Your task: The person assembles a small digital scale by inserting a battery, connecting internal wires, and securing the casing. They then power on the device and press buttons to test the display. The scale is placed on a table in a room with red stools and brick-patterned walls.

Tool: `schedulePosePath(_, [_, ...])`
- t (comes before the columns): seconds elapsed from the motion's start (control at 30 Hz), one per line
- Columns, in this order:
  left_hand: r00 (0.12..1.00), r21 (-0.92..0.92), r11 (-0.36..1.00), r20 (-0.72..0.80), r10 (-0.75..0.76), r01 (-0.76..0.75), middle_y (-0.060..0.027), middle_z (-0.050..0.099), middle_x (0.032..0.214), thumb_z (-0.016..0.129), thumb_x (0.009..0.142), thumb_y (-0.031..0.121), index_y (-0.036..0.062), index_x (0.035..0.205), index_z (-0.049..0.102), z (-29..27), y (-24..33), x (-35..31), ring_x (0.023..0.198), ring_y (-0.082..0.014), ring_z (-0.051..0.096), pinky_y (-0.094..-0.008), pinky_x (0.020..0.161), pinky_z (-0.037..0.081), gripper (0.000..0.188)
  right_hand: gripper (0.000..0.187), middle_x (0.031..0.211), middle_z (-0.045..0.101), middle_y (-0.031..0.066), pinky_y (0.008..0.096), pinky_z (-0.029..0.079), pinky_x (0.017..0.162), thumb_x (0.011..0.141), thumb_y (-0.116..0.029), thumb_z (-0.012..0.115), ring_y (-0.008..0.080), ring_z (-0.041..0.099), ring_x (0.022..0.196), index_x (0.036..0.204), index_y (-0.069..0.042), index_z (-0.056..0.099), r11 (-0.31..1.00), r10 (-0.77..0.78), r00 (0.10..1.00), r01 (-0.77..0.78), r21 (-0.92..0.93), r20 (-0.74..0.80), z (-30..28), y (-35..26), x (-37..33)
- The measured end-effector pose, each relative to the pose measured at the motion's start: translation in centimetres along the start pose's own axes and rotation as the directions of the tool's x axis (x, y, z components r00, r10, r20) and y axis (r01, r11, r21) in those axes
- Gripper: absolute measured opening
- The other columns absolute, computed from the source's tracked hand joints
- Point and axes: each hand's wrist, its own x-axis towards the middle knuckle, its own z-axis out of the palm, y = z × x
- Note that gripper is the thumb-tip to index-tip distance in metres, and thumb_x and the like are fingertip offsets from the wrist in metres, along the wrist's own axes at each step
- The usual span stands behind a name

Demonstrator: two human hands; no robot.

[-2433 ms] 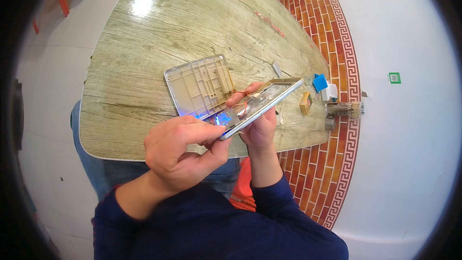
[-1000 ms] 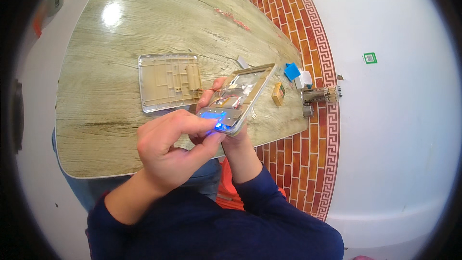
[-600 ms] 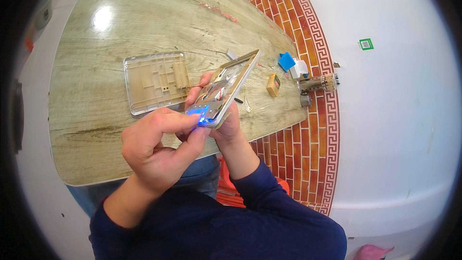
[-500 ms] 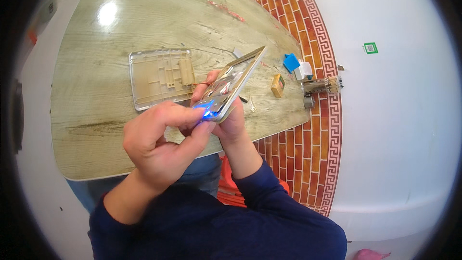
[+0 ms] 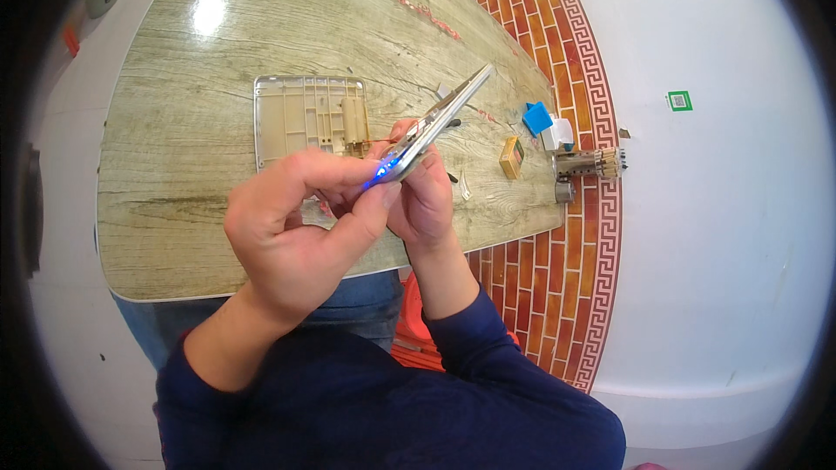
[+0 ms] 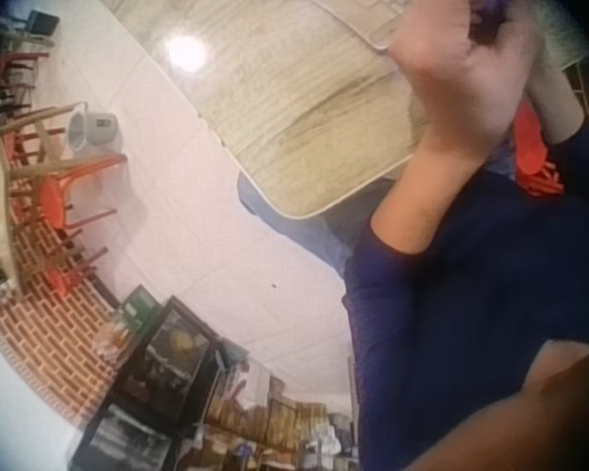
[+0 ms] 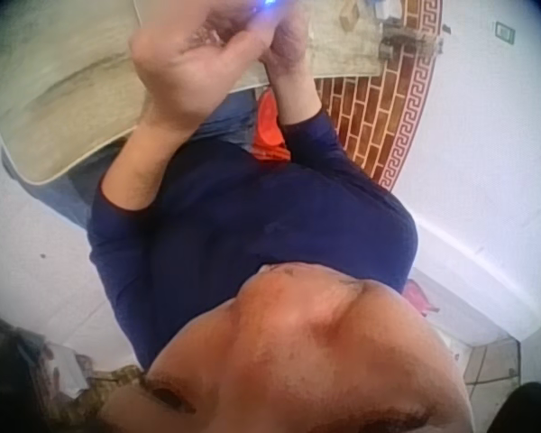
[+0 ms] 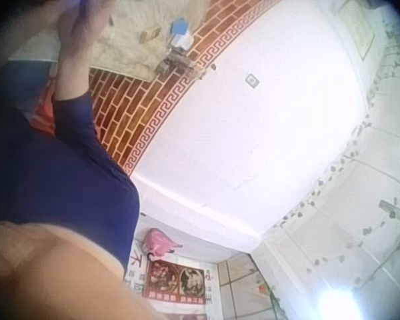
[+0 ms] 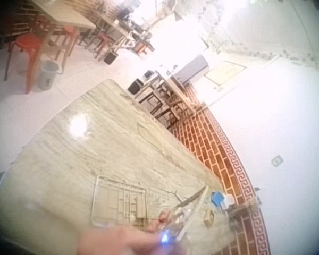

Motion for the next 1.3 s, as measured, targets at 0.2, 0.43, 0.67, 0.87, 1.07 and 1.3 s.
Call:
schedulePosePath(0.2, [0.998,0.003,0.998,-0.011,-0.068,0.068,-0.0023,0.079,0.09,0.089,0.09,-0.006,-0.0011,0.109,0.082,0.0,0.2,0.0,0.076,-0.0038,0.067,-0.0216,0.067,0.052,0.021,0.04,0.127,0.075,0.0199,0.0455,0.063,0.106,0.113,-0.01,0.068,0.0313,0.076,0.121,0.15,-0.006,0.054,0.996,-0.02,0.991,0.007,-0.093,-0.132,-0.3,0.0,-0.4])
schedulePosePath(0.43, [0.999,-0.024,0.999,0.016,-0.04,0.041,-0.0038,0.079,0.089,0.084,0.096,-0.006,-0.0023,0.108,0.081,-0.2,0.0,-0.1,0.076,-0.006,0.07,-0.0227,0.067,0.054,0.013,0.041,0.128,0.075,0.0183,0.0453,0.063,0.105,0.113,-0.008,0.067,0.0309,0.076,0.119,0.152,-0.008,0.055,0.999,-0.02,0.993,0.015,-0.045,-0.113,-0.7,0.2,-0.5])
schedulePosePath(0.67, [0.988,0.019,0.997,0.133,-0.078,0.076,-0.0086,0.079,0.086,0.076,0.104,-0.005,-0.0055,0.106,0.079,-1.5,1.1,1.1,0.073,-0.0103,0.075,-0.0255,0.065,0.059,0.004,0.036,0.124,0.075,0.0208,0.0436,0.067,0.088,0.115,-0.01,0.064,0.0325,0.077,0.111,0.15,-0.008,0.055,0.995,-0.056,0.994,0.048,-0.092,-0.09,-0.9,0.2,0.0])
schedulePosePath(0.87, [0.96,0.181,0.982,0.278,0.009,-0.061,-0.0103,0.077,0.081,0.084,0.098,0.002,0.0011,0.099,0.08,-2.8,2.0,2.8,0.064,-0.0186,0.074,-0.0308,0.058,0.055,0.005,0.044,0.125,0.075,0.026,0.0426,0.07,0.075,0.115,-0.009,0.062,0.0361,0.081,0.1,0.157,-0.006,0.048,0.998,-0.038,0.993,0.032,-0.06,-0.111,-0.3,0.2,0.1])
schedulePosePath(1.07, [0.928,0.168,0.98,0.336,-0.161,0.109,-0.0103,0.08,0.083,0.078,0.104,0.002,-0.0026,0.104,0.081,-4.5,2.6,3.8,0.069,-0.0163,0.077,-0.0285,0.062,0.059,0.005,0.054,0.125,0.076,0.0268,0.0433,0.071,0.068,0.114,-0.01,0.063,0.0366,0.082,0.082,0.163,-0.002,0.041,0.989,-0.017,0.99,-0.004,-0.145,-0.139,0.6,-0.1,0.3])
schedulePosePath(1.3, [0.875,0.243,0.935,0.35,-0.334,0.259,-0.0127,0.083,0.089,0.071,0.111,0.004,-0.0081,0.109,0.079,-6.1,3.6,4.0,0.075,-0.0173,0.082,-0.0281,0.067,0.064,0.015,0.059,0.117,0.079,0.0208,0.0385,0.07,0.065,0.111,-0.012,0.069,0.0302,0.082,0.078,0.162,0.001,0.043,0.962,0.022,0.984,-0.069,-0.263,-0.176,1.7,-0.4,0.4])
